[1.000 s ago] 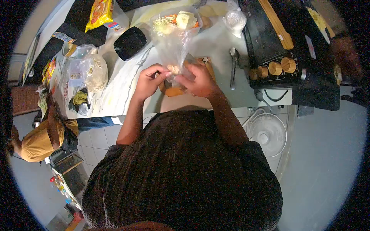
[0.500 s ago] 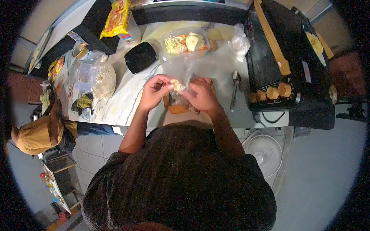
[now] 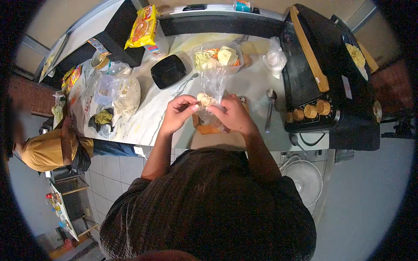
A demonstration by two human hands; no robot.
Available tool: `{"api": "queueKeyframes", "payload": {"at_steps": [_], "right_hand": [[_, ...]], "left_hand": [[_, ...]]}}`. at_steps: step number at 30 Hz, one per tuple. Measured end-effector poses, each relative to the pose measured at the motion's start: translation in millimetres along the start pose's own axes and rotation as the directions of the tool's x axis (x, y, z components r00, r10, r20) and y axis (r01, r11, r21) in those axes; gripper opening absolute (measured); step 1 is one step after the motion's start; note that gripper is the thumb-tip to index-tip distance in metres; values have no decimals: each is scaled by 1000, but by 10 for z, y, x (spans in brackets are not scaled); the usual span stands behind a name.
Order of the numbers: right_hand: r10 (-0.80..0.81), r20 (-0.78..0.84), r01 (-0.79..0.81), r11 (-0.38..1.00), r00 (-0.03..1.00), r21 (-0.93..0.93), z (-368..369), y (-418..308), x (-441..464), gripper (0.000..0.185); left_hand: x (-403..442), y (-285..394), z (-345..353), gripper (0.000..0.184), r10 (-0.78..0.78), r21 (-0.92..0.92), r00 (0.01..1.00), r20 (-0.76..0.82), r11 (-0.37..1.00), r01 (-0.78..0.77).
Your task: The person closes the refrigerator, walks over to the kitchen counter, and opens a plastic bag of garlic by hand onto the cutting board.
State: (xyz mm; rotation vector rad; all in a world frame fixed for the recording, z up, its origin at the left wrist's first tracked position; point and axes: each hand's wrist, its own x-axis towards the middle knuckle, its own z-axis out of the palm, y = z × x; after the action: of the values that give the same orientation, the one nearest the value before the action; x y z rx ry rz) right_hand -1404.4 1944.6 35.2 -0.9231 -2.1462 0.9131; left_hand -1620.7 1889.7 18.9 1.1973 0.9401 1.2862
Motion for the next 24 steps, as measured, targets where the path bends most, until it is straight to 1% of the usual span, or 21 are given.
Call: {"api": "queueKeyframes", "payload": {"at_steps": [2,3,4,5,6,7,9,11,12,13,15,17,18,19,21,23,24], "right_hand": [[-30,0,30,1000,1000,1,0,-35,27,25],[-53,0,53,999,999,0,-12,-101,38,27],[-55,2,55,998,998,1,-13,-179,51,27],[-49,-66,56,993,997,108,-5,-277,63,24],[-35,-134,63,975,990,212,-5,-331,68,24],[-32,-132,60,975,991,215,-17,-334,67,24],[-7,-70,18,988,998,156,-51,-305,79,26],[-1,-69,9,992,998,126,-57,-259,84,27],[8,-64,-1,995,998,97,-50,-238,70,31],[13,-61,-7,995,998,101,-50,-213,65,31],[-86,-54,88,996,995,34,-49,-178,76,28],[-96,-51,100,992,994,71,-51,-216,73,25],[-113,-55,118,988,992,102,-50,-229,86,22],[-111,-56,116,987,992,109,-37,-213,76,22],[-178,-99,182,982,979,40,-19,-168,50,18],[-192,-106,198,979,976,47,-23,-163,66,21],[-213,-109,219,975,971,47,-43,-188,67,24]], "left_hand": [[-2,26,0,11,20,41,998,-51,999,-17],[-11,24,-1,11,18,41,998,-56,999,-16],[-2,20,-3,11,35,79,998,-59,996,-31],[3,17,-5,10,52,116,997,-62,992,-44],[5,46,4,10,51,116,997,-62,992,-43],[-5,87,22,11,32,106,996,-80,994,-23],[-27,118,34,11,8,94,995,-96,996,1],[-36,130,-4,13,60,151,997,-56,987,-51],[-49,168,17,13,52,150,997,-58,988,-43],[-56,233,43,14,62,145,996,-65,988,-52],[-53,286,79,16,67,142,995,-76,988,-56],[-42,280,122,19,133,112,981,-143,987,-117],[-33,278,108,19,132,117,981,-144,986,-116],[-40,273,92,19,120,118,984,-133,987,-105],[-54,271,67,20,102,122,988,-119,989,-87],[-78,270,54,16,8,8,993,-114,1000,-8],[-97,256,33,16,1,7,994,-111,1000,-1]]}}
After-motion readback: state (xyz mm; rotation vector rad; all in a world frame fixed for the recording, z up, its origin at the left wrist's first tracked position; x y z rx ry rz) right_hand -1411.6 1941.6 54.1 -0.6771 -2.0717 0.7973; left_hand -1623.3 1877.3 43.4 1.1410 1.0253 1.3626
